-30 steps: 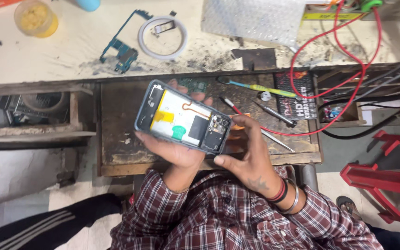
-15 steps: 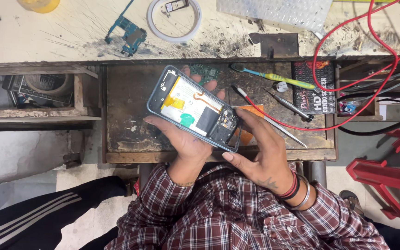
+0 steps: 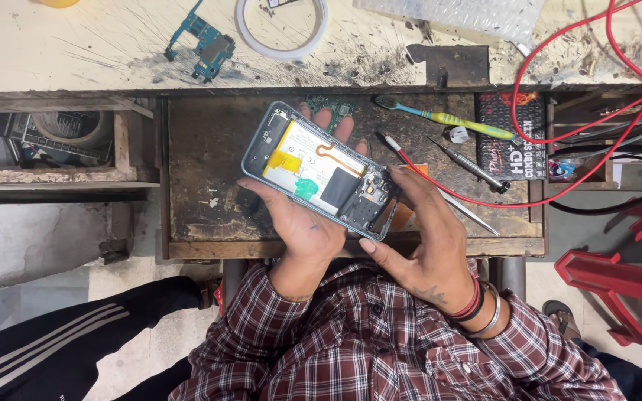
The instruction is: The person disassembles a smartphone on a workbench, removes the back cover, battery, and internal components using tweezers and a screwdriver. They handle the motherboard and other parts, placing them on the table.
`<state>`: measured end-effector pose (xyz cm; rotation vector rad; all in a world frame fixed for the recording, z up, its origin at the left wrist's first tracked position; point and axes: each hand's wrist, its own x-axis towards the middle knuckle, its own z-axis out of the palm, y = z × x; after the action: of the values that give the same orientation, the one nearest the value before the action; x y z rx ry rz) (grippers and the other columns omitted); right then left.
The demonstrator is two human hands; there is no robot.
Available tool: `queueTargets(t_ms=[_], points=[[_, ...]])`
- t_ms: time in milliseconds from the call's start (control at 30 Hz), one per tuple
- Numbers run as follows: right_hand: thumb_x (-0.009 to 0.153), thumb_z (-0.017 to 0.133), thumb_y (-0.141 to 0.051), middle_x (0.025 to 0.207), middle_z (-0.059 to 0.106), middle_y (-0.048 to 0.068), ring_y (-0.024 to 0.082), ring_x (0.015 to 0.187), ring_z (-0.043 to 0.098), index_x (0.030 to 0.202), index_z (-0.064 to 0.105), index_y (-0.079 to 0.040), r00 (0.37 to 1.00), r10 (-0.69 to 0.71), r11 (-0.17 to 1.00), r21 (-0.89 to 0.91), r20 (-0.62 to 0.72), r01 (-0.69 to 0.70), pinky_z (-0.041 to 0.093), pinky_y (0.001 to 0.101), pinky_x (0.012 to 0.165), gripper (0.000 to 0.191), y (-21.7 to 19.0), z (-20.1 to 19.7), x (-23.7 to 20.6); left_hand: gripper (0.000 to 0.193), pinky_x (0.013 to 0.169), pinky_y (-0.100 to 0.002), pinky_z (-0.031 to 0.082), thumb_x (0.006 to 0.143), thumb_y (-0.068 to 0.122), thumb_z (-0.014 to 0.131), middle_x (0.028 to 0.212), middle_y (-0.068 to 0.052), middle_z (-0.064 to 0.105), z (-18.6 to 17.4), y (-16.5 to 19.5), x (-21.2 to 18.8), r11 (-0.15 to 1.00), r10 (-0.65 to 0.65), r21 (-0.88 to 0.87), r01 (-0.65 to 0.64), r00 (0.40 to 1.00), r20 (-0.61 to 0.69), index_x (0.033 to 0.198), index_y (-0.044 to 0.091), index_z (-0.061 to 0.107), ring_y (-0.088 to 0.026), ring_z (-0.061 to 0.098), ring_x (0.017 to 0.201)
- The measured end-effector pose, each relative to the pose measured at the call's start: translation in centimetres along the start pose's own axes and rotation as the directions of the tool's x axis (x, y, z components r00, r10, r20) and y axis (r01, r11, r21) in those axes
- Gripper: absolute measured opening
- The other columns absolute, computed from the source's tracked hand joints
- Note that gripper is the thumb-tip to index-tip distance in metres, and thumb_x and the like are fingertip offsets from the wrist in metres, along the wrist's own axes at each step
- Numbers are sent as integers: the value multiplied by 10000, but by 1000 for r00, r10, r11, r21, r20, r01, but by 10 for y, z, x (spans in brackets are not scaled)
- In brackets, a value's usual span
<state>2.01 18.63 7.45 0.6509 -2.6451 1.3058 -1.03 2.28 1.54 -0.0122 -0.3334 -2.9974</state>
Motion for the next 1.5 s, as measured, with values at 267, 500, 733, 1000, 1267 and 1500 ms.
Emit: queueTargets(t_ms=[267, 500, 733, 1000, 1267, 1500], points=[[795, 877, -327, 1443, 558, 261, 390, 1326, 624, 1447, 477, 34, 1000, -17, 998, -60, -22, 16, 537, 432, 1082, 846, 1, 5, 1, 971, 1289, -613, 292, 953, 769, 322, 1692, -193, 284, 3, 2, -3, 998, 5, 66, -5, 1000, -11, 1668, 123, 201, -406, 312, 1560], [741, 898, -351, 1404, 558, 251, 389, 1143, 660, 1452, 458, 12, 998, 50, 991, -126, 38, -44, 558, 426, 907, 911, -1, 4, 2, 926, 1263, -624, 314, 976, 740, 339, 1664, -211, 329, -3, -1, -4, 999, 15, 51, -12, 999, -42, 1660, 124, 230, -415, 348, 1532], [747, 900, -340, 1429, 559, 254, 373, 1089, 693, 1467, 467, 3, 999, 32, 989, -147, 30, -27, 573, 410, 877, 908, -3, 5, 3, 888, 1261, -608, 329, 985, 729, 324, 1656, -185, 354, -7, 0, -3, 997, 12, 76, -6, 997, -71, 1647, 140, 263, -383, 366, 1531], [747, 900, -333, 1429, 570, 255, 411, 1237, 646, 1451, 491, 2, 1000, -7, 985, -170, 8, 8, 549, 435, 986, 880, -2, 5, 4, 872, 1197, -618, 419, 1005, 733, 313, 1529, -190, 472, -11, 1, -3, 993, 14, 120, 2, 991, -130, 1598, 96, 344, -386, 481, 1428], [751, 904, -302, 1423, 572, 259, 420, 1312, 611, 1434, 499, 4, 1000, -28, 988, -149, 9, 29, 525, 439, 1058, 851, 0, 6, 5, 840, 1184, -624, 432, 995, 712, 320, 1519, -140, 487, -17, 1, -2, 995, 10, 95, 3, 990, -144, 1583, 112, 352, -379, 494, 1413], [752, 905, -282, 1419, 589, 241, 390, 1309, 623, 1427, 502, 5, 999, -11, 995, -98, 30, 14, 530, 428, 1060, 837, 3, 5, 6, 819, 1190, -608, 420, 1034, 716, 359, 1505, -143, 529, -16, 2, -4, 988, 2, 157, 8, 998, -65, 1588, 114, 394, -367, 485, 1446]])
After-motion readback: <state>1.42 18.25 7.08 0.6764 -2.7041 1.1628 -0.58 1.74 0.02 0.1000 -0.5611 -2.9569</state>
